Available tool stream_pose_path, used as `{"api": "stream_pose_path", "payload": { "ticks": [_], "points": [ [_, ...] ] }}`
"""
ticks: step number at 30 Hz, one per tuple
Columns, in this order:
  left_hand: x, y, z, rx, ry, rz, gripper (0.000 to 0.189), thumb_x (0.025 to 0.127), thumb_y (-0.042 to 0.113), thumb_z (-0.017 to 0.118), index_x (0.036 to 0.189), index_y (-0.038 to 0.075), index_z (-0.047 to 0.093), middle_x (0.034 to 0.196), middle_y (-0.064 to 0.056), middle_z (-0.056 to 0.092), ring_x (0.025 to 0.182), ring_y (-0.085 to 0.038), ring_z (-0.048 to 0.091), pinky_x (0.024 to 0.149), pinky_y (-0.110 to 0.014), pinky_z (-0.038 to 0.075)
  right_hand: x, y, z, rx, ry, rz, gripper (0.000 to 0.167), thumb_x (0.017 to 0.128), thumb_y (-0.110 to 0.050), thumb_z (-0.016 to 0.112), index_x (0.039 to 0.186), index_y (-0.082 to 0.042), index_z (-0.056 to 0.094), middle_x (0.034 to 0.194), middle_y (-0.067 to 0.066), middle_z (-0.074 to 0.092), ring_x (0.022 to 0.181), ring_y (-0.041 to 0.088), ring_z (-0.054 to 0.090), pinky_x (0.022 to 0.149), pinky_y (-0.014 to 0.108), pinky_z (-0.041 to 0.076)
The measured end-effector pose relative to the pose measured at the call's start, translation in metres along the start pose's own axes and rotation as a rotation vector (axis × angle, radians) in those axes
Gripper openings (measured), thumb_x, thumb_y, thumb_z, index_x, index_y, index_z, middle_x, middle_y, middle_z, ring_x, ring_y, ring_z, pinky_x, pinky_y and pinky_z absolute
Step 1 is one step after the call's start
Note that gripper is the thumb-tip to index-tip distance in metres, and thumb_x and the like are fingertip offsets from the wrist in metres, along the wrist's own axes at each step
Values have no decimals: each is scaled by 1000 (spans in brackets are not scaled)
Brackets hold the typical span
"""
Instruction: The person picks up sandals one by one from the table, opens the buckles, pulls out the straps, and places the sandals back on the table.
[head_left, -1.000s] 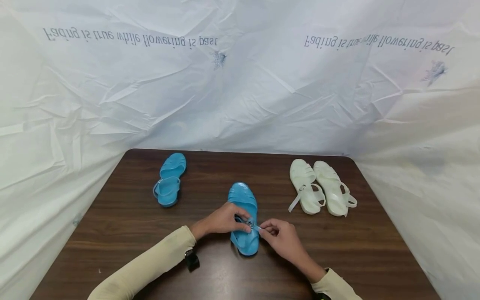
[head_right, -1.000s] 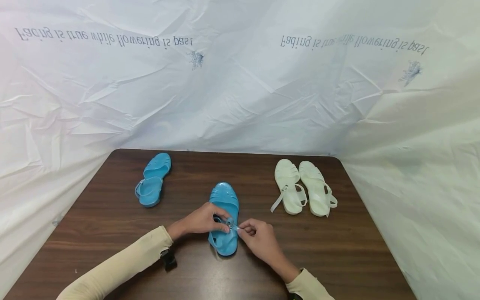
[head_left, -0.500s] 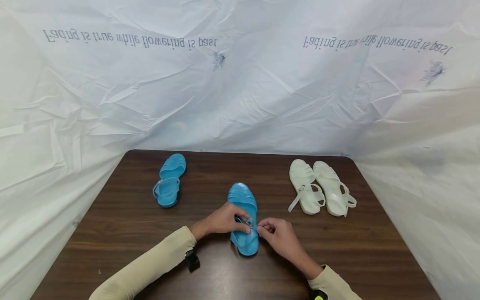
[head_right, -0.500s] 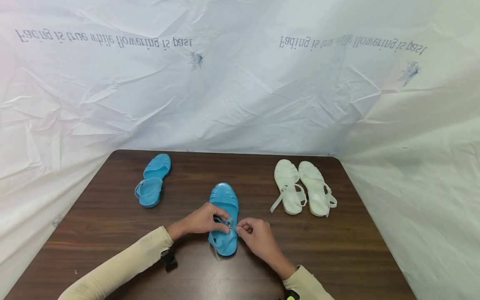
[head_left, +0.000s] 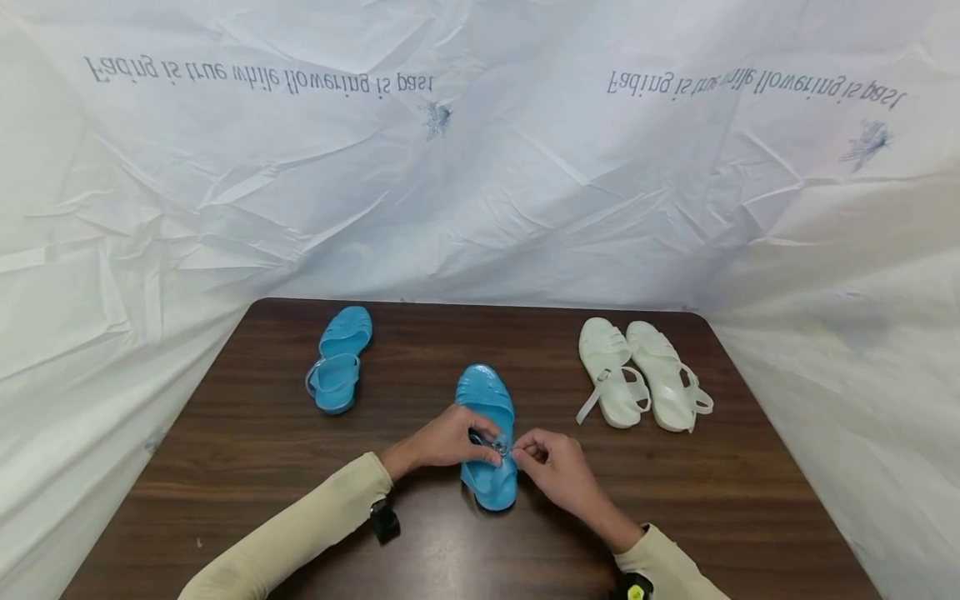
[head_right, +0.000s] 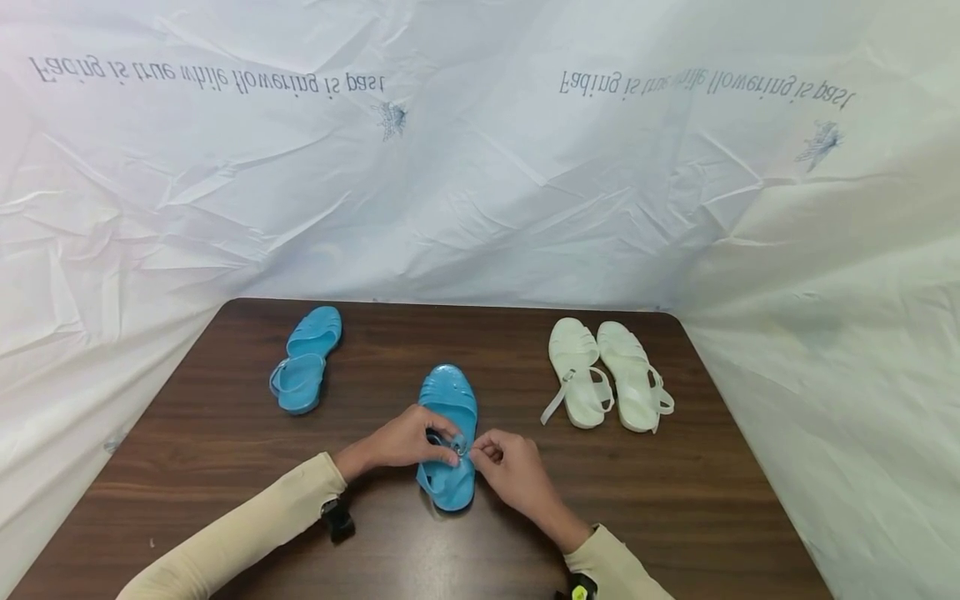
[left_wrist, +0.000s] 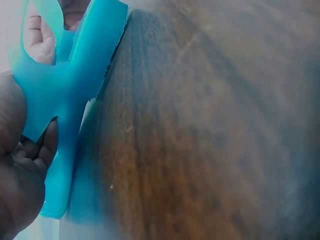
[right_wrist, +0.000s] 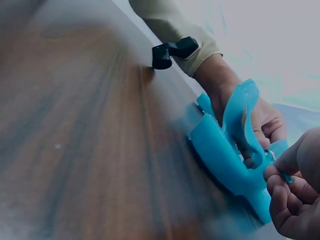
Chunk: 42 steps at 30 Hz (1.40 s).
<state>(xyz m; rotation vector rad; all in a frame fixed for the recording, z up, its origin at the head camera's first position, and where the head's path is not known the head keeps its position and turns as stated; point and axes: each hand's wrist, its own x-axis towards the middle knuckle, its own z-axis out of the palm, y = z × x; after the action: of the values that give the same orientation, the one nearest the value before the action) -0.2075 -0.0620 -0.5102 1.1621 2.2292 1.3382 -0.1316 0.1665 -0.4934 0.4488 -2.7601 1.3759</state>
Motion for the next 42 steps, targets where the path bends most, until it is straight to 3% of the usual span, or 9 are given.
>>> {"api": "stream_pose_path", "payload": {
  "ticks": [11,21,27,35,42],
  "points": [
    [1,3,-1,-3,-17,6,24,89,29,82,109,17,79,101,12,75,92,-2,69,79,-24,58,-1,-1,-2,55,-45,69,6,98,-17,71,94,-13,75,77,-9,69,65,6,59,56,23,50],
    [2,2,-1,-5,-21,14,21,88,30,82,106,18,79,98,13,75,89,-2,69,78,-25,58,-2,-1,-2,16,-54,27,5,96,-18,74,94,-14,74,82,-10,70,72,3,62,63,23,54],
    [2,3,-2,-15,-22,11,22,87,29,83,106,17,79,99,11,76,91,-3,70,78,-25,59,1,-5,-3,15,-45,11,4,96,-16,74,97,-12,75,84,-9,71,71,3,63,62,24,54],
    [4,6,-1,11,-19,18,25,87,31,83,107,16,79,102,7,76,93,-2,69,82,-23,57,-6,1,-5,-21,-35,23,6,92,-24,79,92,-19,77,78,-13,70,67,2,61,59,23,52],
    [3,4,-2,-27,-10,12,22,87,29,83,105,18,79,100,8,76,92,-4,70,81,-26,58,-5,-1,-2,-18,-56,-6,6,96,-22,75,92,-17,75,78,-13,68,67,2,59,58,23,52]
  ]
}}
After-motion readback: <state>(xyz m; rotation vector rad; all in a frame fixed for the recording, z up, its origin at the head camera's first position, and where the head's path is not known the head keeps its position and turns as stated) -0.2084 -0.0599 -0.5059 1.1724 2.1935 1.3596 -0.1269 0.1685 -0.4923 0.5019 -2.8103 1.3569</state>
